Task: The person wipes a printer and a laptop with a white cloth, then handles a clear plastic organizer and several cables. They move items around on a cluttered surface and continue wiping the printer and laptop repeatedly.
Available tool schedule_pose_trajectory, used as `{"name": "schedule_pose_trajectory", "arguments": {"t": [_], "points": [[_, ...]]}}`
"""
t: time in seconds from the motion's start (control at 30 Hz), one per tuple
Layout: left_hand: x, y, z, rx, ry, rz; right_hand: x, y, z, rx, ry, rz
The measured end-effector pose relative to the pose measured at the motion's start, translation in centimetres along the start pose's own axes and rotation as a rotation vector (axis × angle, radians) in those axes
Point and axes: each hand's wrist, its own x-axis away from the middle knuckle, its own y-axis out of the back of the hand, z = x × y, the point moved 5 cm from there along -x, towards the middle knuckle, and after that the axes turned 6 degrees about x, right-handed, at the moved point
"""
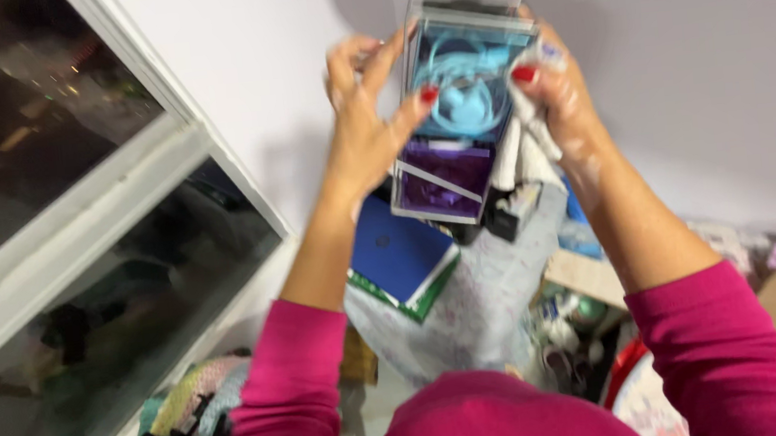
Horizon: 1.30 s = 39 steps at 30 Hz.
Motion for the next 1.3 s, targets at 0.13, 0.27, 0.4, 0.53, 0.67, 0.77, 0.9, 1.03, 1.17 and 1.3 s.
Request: {"name": "schedule_pose_trajectory", "arguments": {"t": [0.13, 0.27, 0.4, 0.53, 0.67, 0.77, 0.9, 1.03, 1.17, 1.3], "points": [[2.0, -1.8, 5.1, 0.645, 0.265, -0.006, -1.1, -1.3, -1.4, 0.079, -0.086, 0.054], [2.7, -2.7, 7.1, 0.768, 0.278, -0.018, -2.7, -1.2, -2.6, 0.078, -0.239, 0.118], [2.8, -2.2, 8.6, 0.838, 0.490, -0.188, -3.6, -0.8, -3.5, -0.322, -0.440, 0.109], [2.2, -0.2, 8.5, 0.790, 0.541, -0.250, -4.0, -0.6, -2.2, -0.344, -0.252, 0.146], [1.7, 2.8, 7.5, 0.672, 0.412, -0.249, -3.3, -0.4, -2.2, -0.374, -0.206, 0.067], [1.7, 4.5, 7.8, 0.666, 0.473, -0.302, -2.4, 0.2, -2.5, -0.355, -0.187, 0.027], [2.2, 8.2, 8.2, 0.551, 0.479, -0.374, -1.2, 0.3, -4.3, -0.350, -0.194, 0.035], [3.3, 12.5, 8.2, 0.396, 0.518, -0.422, -0.7, 0.3, -6.8, -0.379, -0.213, 0.098], [4.7, 15.9, 7.4, 0.170, 0.476, -0.493, -1.5, -0.9, -11.2, -1.273, -0.541, 0.123], [5.6, 16.5, 7.1, 0.193, 0.517, -0.552, -2.9, -0.5, -13.0, -0.548, -0.374, 0.209]]}}
